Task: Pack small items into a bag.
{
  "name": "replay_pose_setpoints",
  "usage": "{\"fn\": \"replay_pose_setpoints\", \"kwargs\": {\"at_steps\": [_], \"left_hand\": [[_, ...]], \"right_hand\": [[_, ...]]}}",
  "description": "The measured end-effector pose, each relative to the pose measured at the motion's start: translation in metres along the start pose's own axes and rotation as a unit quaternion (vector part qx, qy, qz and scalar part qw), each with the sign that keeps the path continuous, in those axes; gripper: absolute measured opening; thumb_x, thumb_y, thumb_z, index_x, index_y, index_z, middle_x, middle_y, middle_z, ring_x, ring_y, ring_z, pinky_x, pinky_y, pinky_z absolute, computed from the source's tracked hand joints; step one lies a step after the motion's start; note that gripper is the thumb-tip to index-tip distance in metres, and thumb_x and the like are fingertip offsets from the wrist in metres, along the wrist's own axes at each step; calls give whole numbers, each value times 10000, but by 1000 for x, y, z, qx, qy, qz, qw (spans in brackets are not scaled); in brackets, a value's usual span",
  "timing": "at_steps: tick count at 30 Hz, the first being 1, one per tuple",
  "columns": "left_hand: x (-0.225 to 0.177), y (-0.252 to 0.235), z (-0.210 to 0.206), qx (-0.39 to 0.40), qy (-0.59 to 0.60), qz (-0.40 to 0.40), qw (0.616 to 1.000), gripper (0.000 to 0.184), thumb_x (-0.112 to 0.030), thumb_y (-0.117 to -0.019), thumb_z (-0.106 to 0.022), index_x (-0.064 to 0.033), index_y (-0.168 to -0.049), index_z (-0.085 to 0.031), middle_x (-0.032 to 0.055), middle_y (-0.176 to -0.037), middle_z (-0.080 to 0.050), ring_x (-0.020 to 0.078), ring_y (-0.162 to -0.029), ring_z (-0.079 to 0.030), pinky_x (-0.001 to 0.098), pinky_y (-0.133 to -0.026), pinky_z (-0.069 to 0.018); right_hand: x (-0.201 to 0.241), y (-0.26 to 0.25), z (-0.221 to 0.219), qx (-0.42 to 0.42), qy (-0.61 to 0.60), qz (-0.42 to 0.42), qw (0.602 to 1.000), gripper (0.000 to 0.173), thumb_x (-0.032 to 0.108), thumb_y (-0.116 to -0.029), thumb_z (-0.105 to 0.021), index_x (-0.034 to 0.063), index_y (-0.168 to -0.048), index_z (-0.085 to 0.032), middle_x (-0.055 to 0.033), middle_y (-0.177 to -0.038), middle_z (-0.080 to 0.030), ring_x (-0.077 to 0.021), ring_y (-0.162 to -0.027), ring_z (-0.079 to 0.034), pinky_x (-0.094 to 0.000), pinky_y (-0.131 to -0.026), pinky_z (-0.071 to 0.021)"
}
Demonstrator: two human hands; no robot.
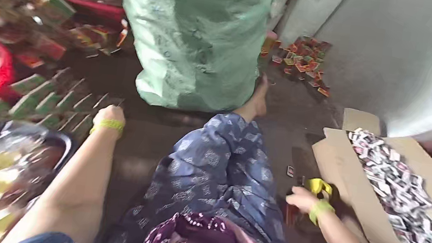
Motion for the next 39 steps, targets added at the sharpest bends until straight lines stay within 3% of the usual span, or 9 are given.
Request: {"fn": "replay_pose_setpoints", "kwargs": {"at_steps": [2,4,8,11,14,18,24,30,39], "left_hand": [[-8,6,3,3,-33,-18,999,255,-119,-940,-644,84,-1092,-663,326,-1179,-653,500,-1117,-646,680,-873,-529],[-13,11,10,15,-45,-25,999,302,-134,-940,-661,95,-1138,-652,323,-1232,-638,493,-1169,-627,667,-917,-518],[-20,30,17,26,-49,-49,997,369,-130,-945,-653,116,-1218,-622,329,-1299,-603,489,-1226,-595,657,-967,-498],[-32,54,15,31,-24,-63,997,379,-98,-944,-640,105,-1263,-608,321,-1329,-589,483,-1246,-583,652,-998,-488],[-45,82,11,49,26,-87,995,421,-127,-977,-600,30,-1367,-579,286,-1367,-586,475,-1258,-579,661,-1021,-468],[-61,108,-10,70,66,-105,990,363,-144,-1008,-562,-7,-1343,-598,273,-1272,-644,483,-1135,-646,685,-918,-514],[-120,137,-34,115,27,-245,962,288,31,-914,-602,33,-1192,-676,208,-1351,-616,417,-1183,-631,620,-938,-540],[-140,137,-33,120,35,-268,955,234,-11,-959,-587,0,-1170,-686,176,-1336,-621,391,-1217,-610,589,-943,-547],[-136,98,-14,60,1,-256,965,215,41,-937,-581,30,-1119,-695,188,-1315,-619,385,-1223,-604,557,-930,-566]], "right_hand": [[32,-18,50,-20,-96,10,995,567,336,-866,-810,-52,-1237,-628,-243,-1157,-688,-375,-1038,-694,-565,-897,-573],[69,-17,133,-147,-201,46,967,606,397,-839,-832,-54,-1196,-641,-220,-1100,-700,-340,-983,-707,-541,-862,-592],[115,36,304,-511,-333,116,784,654,393,-936,-651,-55,-1387,-496,-285,-1170,-660,-409,-1020,-689,-603,-874,-563],[141,68,347,-564,-356,169,725,653,376,-963,-606,13,-1475,-427,-244,-1285,-623,-348,-1095,-674,-533,-910,-561],[170,72,300,-484,-302,260,779,622,360,-946,-657,16,-1433,-478,-212,-1292,-630,-300,-1062,-699,-500,-898,-593],[190,56,159,-337,-140,340,866,573,280,-950,-731,14,-1403,-502,-172,-1153,-704,-260,-994,-708,-489,-894,-574],[178,13,-2,-245,-117,367,890,464,191,-941,-718,4,-1335,-563,-114,-1056,-742,-189,-944,-730,-405,-869,-601],[175,10,-34,-306,-115,401,856,393,151,-956,-672,-33,-1298,-603,-205,-1056,-734,-321,-948,-724,-532,-854,-574],[172,0,-35,-330,-127,409,841,371,137,-953,-652,-70,-1259,-614,-256,-1014,-716,-348,-918,-702,-535,-839,-551]]}}
Point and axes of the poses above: each hand's wrist, its own y-axis away from the middle knuckle, its own z-axis out of the back of the hand, x = y × z, the point moved 3 cm from there along -y, towards the middle knuckle
